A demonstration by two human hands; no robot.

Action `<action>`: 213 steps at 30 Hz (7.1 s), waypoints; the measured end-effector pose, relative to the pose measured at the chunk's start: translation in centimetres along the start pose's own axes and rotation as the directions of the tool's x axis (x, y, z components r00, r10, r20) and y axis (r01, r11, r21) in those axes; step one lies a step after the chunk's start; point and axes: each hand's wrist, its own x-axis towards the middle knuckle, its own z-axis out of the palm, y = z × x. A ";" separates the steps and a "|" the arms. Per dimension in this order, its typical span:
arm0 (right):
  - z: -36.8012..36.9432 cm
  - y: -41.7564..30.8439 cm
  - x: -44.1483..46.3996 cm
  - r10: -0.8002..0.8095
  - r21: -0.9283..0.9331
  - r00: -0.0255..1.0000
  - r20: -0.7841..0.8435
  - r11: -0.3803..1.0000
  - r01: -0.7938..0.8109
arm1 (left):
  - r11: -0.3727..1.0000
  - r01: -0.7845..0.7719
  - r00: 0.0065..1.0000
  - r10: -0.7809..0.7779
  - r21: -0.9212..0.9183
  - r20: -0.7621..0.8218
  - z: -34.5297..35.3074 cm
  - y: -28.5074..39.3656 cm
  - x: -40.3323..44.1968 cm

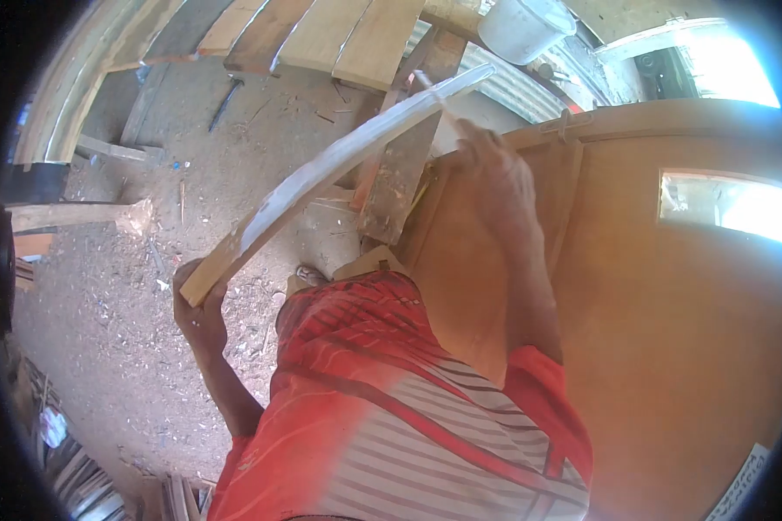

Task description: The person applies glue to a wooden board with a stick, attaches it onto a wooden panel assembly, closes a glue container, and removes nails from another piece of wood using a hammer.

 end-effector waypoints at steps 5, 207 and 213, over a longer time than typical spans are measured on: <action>2.5 7.6 5.1 0.024 -0.076 0.999 0.021 0.997 -0.023 | 0.994 0.099 0.994 -0.097 0.035 -0.050 0.2 -0.5 -0.6; 2.6 -20.4 -19.9 -0.289 0.107 0.945 -0.154 0.946 0.307 | 0.998 -0.055 0.981 0.050 0.024 0.186 -2.7 3.6 -2.0; 2.4 -21.3 -17.8 -0.304 0.116 0.925 -0.229 0.935 0.336 | 0.998 -0.048 0.981 0.056 -0.046 0.185 -2.5 2.6 -1.8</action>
